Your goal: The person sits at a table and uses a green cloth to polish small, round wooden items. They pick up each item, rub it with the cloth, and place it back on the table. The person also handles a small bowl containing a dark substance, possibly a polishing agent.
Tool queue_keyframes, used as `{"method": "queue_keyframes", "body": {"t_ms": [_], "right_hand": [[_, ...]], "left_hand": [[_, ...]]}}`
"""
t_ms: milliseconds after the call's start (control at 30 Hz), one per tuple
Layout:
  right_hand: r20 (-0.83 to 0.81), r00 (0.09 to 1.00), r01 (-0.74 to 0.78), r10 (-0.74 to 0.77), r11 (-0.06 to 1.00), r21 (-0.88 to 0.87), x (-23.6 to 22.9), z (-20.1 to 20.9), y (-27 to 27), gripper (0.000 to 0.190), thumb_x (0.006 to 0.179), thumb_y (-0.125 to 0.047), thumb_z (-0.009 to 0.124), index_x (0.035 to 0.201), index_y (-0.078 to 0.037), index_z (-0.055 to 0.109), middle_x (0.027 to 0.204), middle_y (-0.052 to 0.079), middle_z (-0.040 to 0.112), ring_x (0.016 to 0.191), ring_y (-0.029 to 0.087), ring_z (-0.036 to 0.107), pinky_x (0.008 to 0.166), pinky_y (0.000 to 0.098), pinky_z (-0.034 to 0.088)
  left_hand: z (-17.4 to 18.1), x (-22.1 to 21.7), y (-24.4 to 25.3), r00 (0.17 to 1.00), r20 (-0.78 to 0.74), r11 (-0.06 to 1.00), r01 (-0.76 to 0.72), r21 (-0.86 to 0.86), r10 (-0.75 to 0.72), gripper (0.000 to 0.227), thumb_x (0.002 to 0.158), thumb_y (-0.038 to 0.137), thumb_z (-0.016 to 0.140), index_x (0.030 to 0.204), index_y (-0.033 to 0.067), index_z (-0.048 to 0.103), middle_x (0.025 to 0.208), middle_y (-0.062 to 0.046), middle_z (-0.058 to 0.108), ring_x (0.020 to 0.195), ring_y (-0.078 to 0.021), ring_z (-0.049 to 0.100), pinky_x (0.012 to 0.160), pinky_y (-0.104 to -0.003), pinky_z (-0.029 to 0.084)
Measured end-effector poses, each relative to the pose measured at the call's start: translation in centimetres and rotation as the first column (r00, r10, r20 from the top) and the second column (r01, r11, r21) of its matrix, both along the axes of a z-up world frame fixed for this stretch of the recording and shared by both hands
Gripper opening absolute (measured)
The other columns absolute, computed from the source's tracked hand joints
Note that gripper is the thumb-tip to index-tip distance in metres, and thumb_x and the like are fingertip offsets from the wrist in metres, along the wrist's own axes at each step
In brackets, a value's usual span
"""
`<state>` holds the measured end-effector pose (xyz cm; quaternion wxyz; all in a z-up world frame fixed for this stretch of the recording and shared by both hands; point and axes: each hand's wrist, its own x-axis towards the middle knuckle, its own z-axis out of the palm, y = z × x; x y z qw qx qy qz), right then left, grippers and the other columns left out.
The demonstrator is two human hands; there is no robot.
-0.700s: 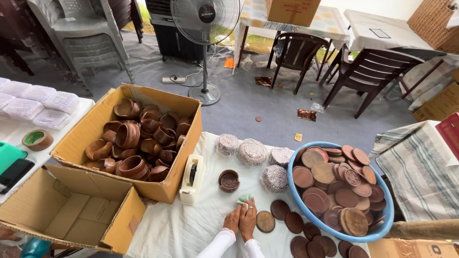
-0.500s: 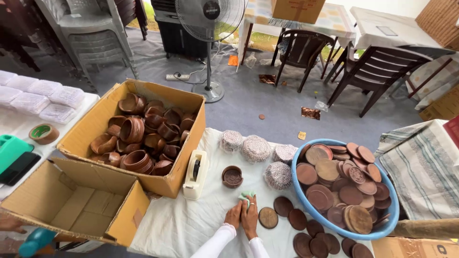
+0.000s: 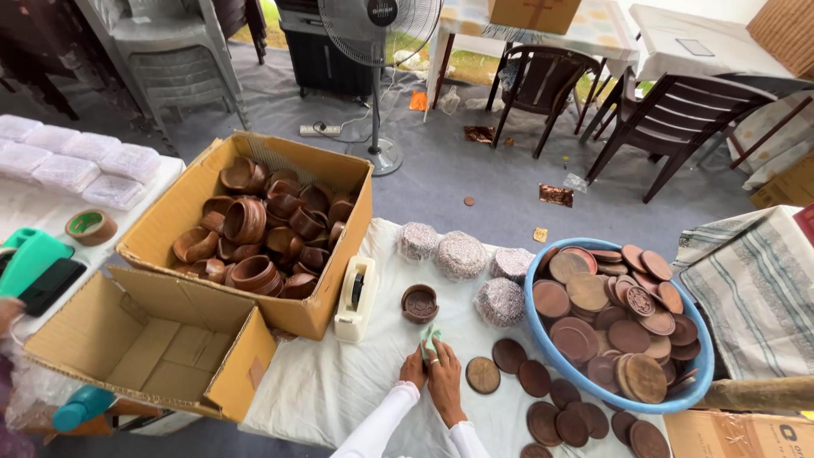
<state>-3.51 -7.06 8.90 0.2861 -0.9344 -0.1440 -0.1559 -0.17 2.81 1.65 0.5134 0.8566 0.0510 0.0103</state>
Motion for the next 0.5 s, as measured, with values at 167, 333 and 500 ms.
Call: {"method": "queue_keyframes", "body": {"t_ms": [167, 333, 500], "right_hand": [[-0.03, 0.999, 0.037, -0.039, 0.997, -0.063, 1.6, 1.0, -0.3, 0.049, 0.089, -0.008, 0.06, 0.138, -0.017, 0.061, 0.139, 0.013, 0.057, 0.127, 0.034, 0.051, 0.102, 0.046, 0.041], [-0.391, 0.913, 0.173, -0.119, 0.979, 0.105, 5.1, -10.7, -5.0, 0.033, 0.105, -0.016, 0.053, 0.138, -0.01, 0.058, 0.131, 0.013, 0.066, 0.119, 0.036, 0.058, 0.103, 0.0456, 0.045], [-0.287, 0.957, 0.138, -0.036, 0.929, 0.345, 2.9, -3.9, -3.5, 0.039, 0.099, -0.005, 0.054, 0.138, -0.007, 0.059, 0.133, 0.014, 0.066, 0.121, 0.034, 0.061, 0.101, 0.0442, 0.05]], "left_hand": [[-1.7, 0.7, 0.3, 0.998, -0.001, 0.985, 0.055, 0.164, -0.056, 0.035, 0.091, 0.007, 0.063, 0.125, 0.0092, 0.054, 0.099, -0.021, 0.074, 0.095, -0.0438, 0.069, 0.08, -0.054, 0.053], [0.5, -0.7, 0.6, 0.999, -0.033, 0.995, 0.015, 0.097, -0.012, 0.037, 0.091, 0.023, 0.075, 0.117, 0.0101, 0.051, 0.101, -0.018, 0.074, 0.096, -0.0424, 0.068, 0.078, -0.052, 0.054], [1.6, 0.0, 0.7, 0.994, -0.065, 0.972, 0.102, 0.212, -0.09, 0.035, 0.09, 0.023, 0.074, 0.115, 0.0108, 0.053, 0.102, -0.017, 0.074, 0.096, -0.0426, 0.069, 0.079, -0.054, 0.054]]}}
